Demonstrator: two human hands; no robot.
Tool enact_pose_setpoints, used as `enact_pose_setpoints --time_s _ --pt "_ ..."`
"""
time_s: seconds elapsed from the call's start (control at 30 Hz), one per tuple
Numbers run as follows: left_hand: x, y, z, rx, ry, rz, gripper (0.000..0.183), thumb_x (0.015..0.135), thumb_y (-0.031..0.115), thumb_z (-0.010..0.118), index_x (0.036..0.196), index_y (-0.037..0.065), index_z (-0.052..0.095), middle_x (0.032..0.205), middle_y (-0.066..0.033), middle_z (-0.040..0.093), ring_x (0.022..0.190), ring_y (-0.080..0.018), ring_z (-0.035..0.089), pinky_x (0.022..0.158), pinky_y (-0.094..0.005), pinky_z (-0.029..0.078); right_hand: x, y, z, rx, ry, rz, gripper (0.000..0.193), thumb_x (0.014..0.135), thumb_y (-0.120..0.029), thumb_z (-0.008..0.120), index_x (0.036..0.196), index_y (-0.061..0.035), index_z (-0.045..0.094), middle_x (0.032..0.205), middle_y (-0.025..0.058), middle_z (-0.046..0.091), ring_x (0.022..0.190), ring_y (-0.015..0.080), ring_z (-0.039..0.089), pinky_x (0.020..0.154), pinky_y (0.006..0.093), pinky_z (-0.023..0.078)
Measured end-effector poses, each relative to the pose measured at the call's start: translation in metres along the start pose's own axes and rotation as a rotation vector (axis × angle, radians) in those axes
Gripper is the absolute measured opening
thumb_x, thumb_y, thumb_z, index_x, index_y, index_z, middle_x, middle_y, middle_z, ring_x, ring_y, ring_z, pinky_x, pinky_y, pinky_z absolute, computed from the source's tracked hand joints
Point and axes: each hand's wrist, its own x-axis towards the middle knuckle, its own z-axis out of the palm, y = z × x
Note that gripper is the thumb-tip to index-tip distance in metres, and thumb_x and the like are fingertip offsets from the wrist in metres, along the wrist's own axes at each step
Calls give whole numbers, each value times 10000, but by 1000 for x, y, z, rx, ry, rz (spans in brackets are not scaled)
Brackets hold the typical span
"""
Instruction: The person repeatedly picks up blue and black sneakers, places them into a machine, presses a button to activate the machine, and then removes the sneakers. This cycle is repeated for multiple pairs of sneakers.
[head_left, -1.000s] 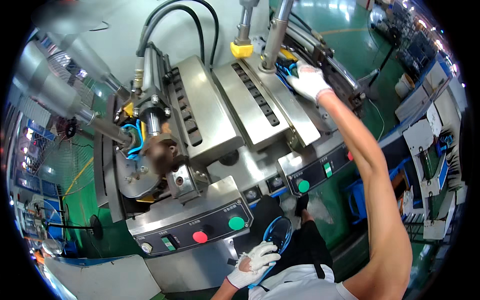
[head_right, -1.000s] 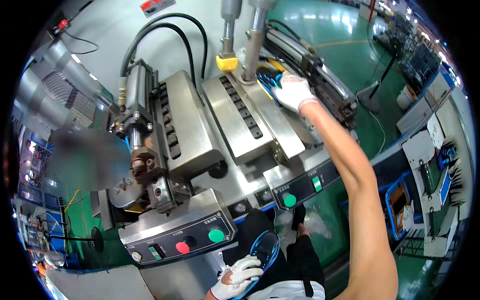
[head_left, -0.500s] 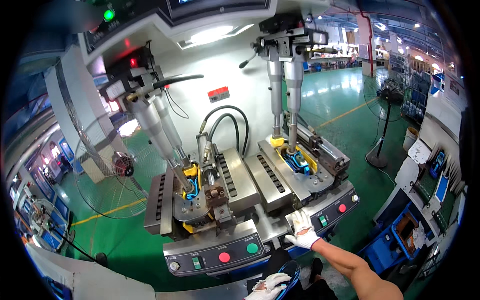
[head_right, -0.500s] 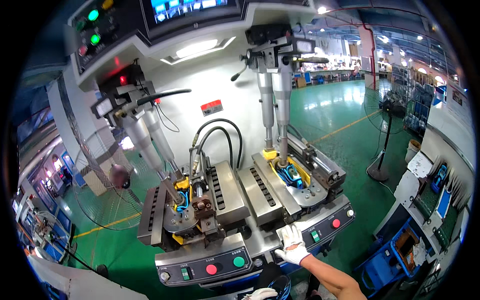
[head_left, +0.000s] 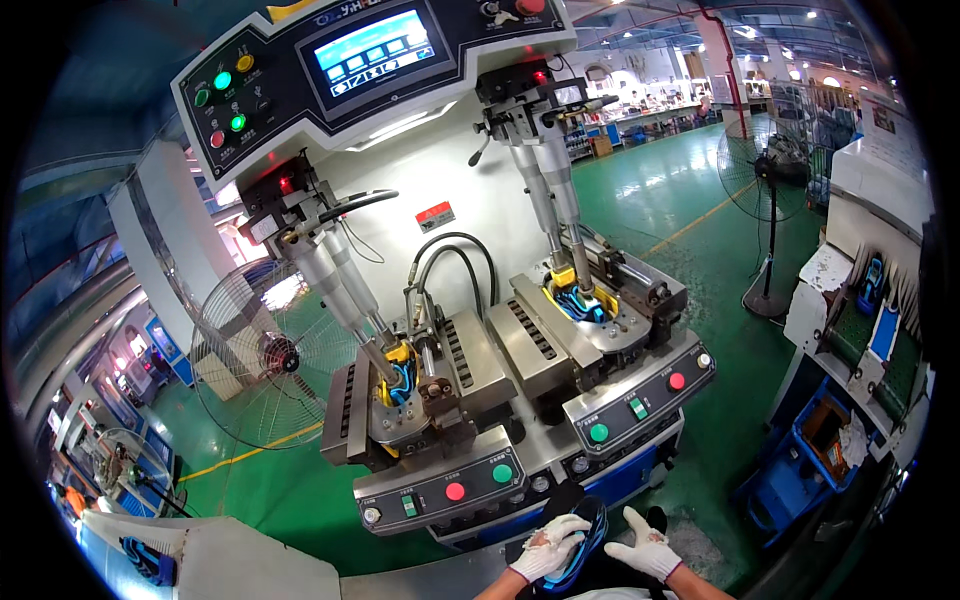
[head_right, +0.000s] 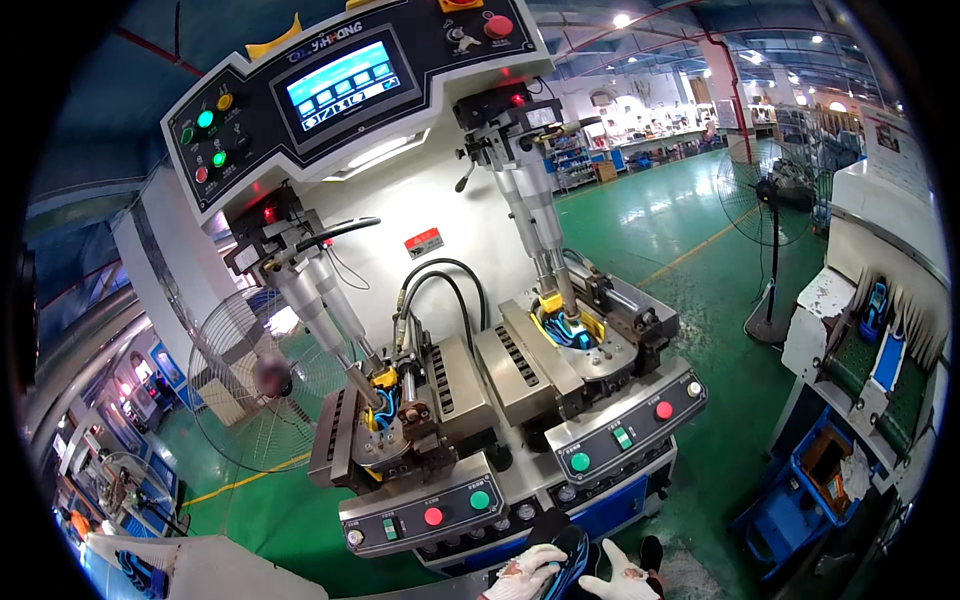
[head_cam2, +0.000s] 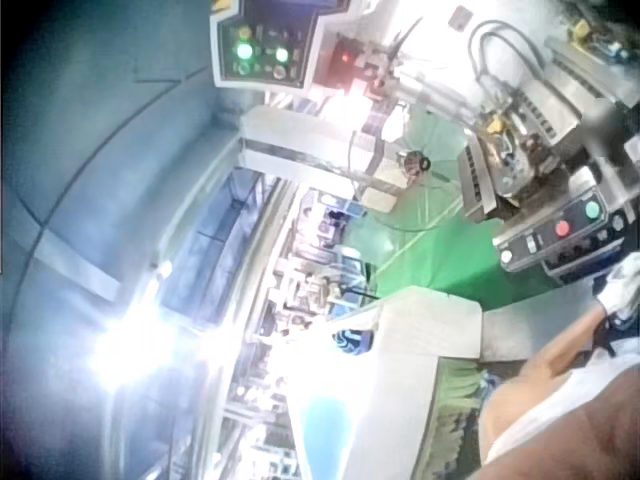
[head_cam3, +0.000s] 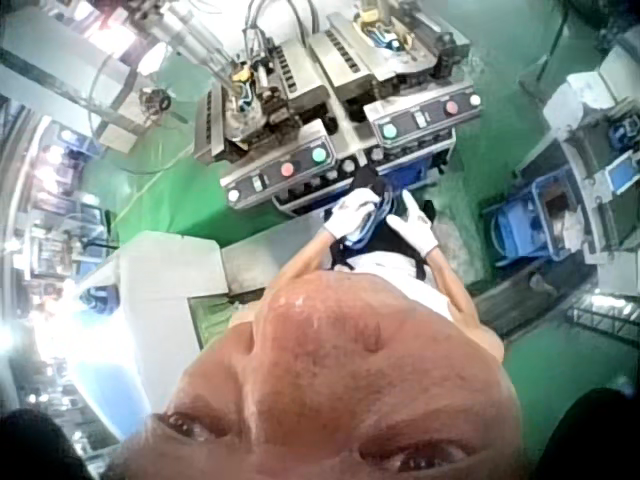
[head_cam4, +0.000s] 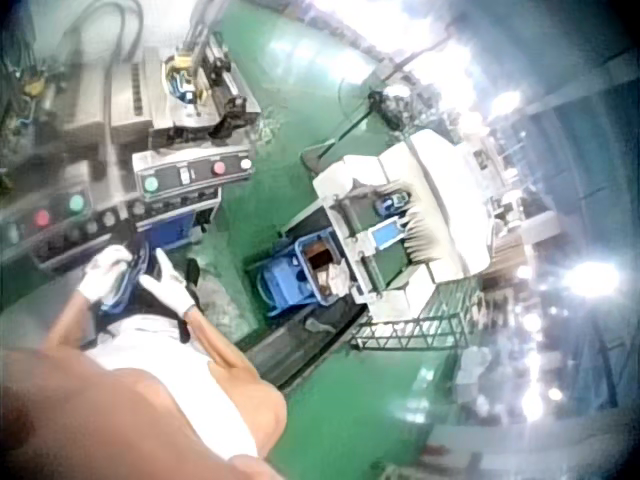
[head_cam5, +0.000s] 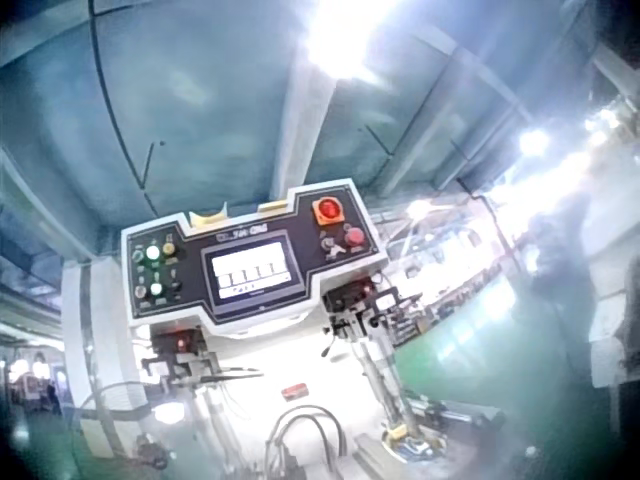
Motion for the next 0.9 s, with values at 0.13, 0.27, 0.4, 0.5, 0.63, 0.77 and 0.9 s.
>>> enact_pose_setpoints --time_s 0.13,0.27,0.4,0.5,0.63,0.77,0.9 --pt "24 27 8 -42 94 25 227 974 118 686 1188 58 735 1244 -162 685 1214 -343 644 1049 -404 502 -30 6 -3 -110 -25 -75 1251 754 -629 824 1696 -76 213 1712 184 332 1560 325 362 1254 393 299" --pt "47 69 24 -124 295 9 230 957 102 714 1177 36 734 1219 -170 699 1196 -354 657 1035 -417 516 -28 30 17 -86 9 -248 1399 695 -603 884 1643 106 137 1712 315 193 1605 400 220 1309 421 214" --pt "77 106 39 -96 356 104 240 943 57 727 1181 33 719 1214 -178 690 1168 -354 664 1008 -419 531 -11 15 23 -27 355 -478 1193 672 -458 931 1539 23 268 1461 232 456 1423 376 444 1219 496 339" --pt "97 124 43 -110 357 130 238 927 69 742 1164 46 723 1216 -165 690 1157 -351 672 1006 -412 535 13 32 23 -191 590 -544 1146 718 -309 924 1575 2 230 1462 194 491 1394 328 505 1174 452 405" --pt "122 148 42 -144 300 153 225 922 73 740 1144 43 721 1201 -151 689 1137 -356 672 966 -411 545 5 12 12 214 581 -438 1102 805 -278 871 1632 10 202 1527 190 508 1381 307 559 1167 410 436" --pt "155 178 32 -18 163 385 278 890 83 754 1155 16 705 1199 -174 684 1166 -389 654 1018 -444 524 -9 -8 -9 385 741 -524 944 870 -215 842 1616 -23 295 1480 149 578 1330 257 611 1120 392 486" --pt "177 216 14 -39 29 553 446 816 57 791 1231 -38 659 1292 -249 649 1265 -453 596 1122 -504 458 -28 -13 -29 1258 730 -357 568 931 -99 759 1451 -28 540 1352 83 662 1217 220 657 1070 393 516"
